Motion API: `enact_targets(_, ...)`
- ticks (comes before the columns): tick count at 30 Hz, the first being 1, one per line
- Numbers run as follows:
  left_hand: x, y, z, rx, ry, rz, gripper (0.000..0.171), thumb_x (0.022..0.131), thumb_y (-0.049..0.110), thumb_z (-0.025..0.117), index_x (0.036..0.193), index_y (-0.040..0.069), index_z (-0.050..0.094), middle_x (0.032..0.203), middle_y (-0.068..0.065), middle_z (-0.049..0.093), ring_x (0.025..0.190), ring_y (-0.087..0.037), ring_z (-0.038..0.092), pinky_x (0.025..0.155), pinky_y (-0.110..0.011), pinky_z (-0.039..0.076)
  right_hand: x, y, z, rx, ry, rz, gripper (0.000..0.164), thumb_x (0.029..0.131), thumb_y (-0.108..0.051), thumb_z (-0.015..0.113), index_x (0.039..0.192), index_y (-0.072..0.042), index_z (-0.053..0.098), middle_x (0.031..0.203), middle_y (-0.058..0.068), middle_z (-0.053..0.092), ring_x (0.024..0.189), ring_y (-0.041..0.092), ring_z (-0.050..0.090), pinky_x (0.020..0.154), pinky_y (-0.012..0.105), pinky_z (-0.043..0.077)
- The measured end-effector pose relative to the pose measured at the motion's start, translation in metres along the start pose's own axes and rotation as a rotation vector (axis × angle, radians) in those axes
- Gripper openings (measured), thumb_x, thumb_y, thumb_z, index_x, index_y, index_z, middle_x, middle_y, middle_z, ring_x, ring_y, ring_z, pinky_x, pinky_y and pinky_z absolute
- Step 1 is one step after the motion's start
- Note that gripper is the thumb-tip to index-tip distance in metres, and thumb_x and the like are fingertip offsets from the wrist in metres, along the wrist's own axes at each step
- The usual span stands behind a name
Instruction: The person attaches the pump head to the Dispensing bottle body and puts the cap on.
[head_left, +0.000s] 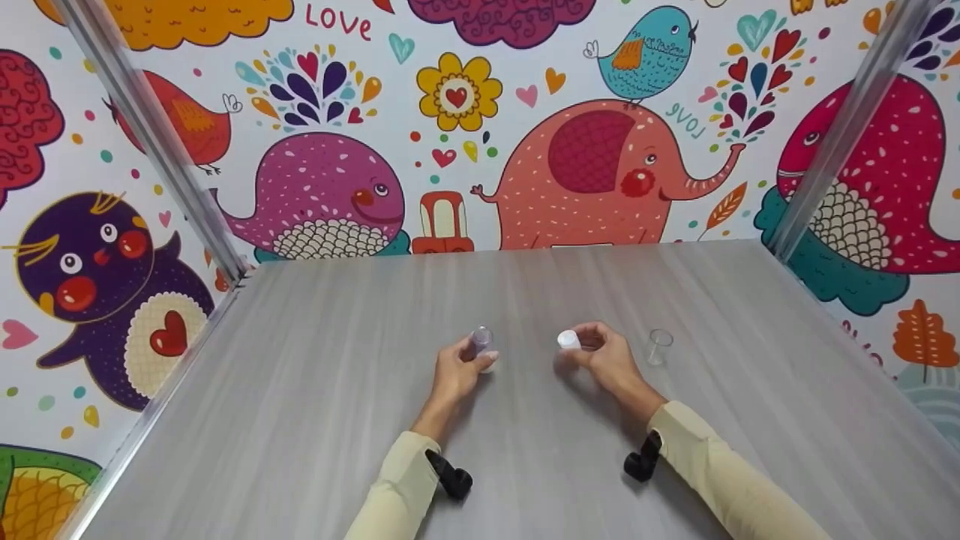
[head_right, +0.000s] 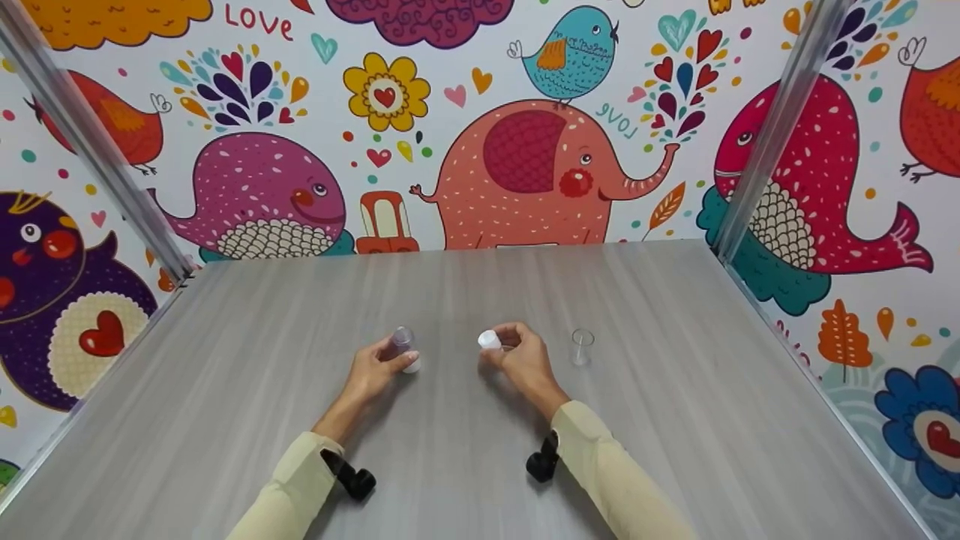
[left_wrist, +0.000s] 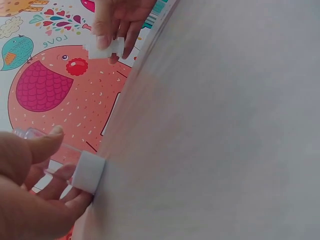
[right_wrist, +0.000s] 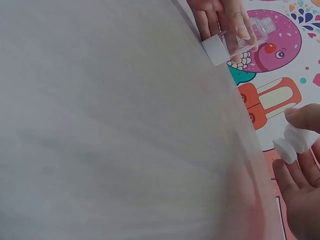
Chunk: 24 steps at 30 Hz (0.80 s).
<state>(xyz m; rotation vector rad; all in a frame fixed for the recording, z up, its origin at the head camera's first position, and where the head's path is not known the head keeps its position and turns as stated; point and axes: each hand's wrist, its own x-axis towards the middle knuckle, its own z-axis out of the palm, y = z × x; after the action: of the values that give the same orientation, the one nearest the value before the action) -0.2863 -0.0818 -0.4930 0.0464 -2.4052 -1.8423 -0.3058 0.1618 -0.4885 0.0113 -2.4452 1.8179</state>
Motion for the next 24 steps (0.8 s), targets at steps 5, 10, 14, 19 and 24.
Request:
enact_targets(5,-0.0015,-0.0011,-0.0008,0.0,0.001,-0.008,0.051,0.09,0.008,0.073,0.137,-0.005,0.057,0.133,-0.025,0.064,0.127,-0.036,0.06,0.107,-0.046,0.048,-0.0002,-0.0025,0.0028,0.038,0.001,0.011,0.035,0.075,-0.001,0.081,0.106,0.0,0.064,0.106,0.013,0.07,0.092,0.015,0.065,0.072,0.02,0.052)
enact_targets(10,-0.0021,-0.0003,-0.0012,-0.011,0.003,-0.03,0.053,0.09,0.009,0.073,0.138,-0.005,0.056,0.134,-0.025,0.063,0.129,-0.036,0.058,0.109,-0.047,0.046,-0.0016,-0.004,0.0045,0.08,-0.004,0.002,0.037,0.078,-0.003,0.082,0.11,0.001,0.064,0.107,0.014,0.071,0.091,0.013,0.065,0.071,0.019,0.052)
enact_targets(14,-0.0018,0.0008,-0.0009,-0.03,0.005,-0.05,0.053,0.089,0.008,0.073,0.138,-0.005,0.056,0.135,-0.025,0.062,0.131,-0.036,0.057,0.111,-0.047,0.044,-0.002,-0.0046,0.0053,0.074,-0.001,-0.021,0.037,0.08,-0.005,0.081,0.112,0.001,0.065,0.105,0.013,0.07,0.091,0.013,0.064,0.072,0.018,0.052)
enact_targets(19,-0.0029,0.0023,0.0001,-0.062,0.012,-0.057,0.052,0.089,0.007,0.072,0.137,-0.004,0.057,0.137,-0.025,0.061,0.132,-0.036,0.056,0.112,-0.048,0.043,-0.0019,-0.0063,0.0067,0.07,-0.007,-0.029,0.035,0.081,-0.005,0.08,0.113,0.0,0.066,0.102,0.01,0.07,0.09,0.013,0.063,0.073,0.019,0.052)
enact_targets(24,-0.0025,0.0012,0.0025,-0.081,0.009,-0.071,0.052,0.089,0.007,0.072,0.138,-0.003,0.057,0.136,-0.024,0.062,0.13,-0.035,0.058,0.11,-0.046,0.046,-0.0025,-0.0071,0.0094,0.101,0.009,-0.041,0.039,0.081,-0.004,0.08,0.115,0.003,0.063,0.103,0.012,0.069,0.09,0.013,0.062,0.072,0.017,0.051)
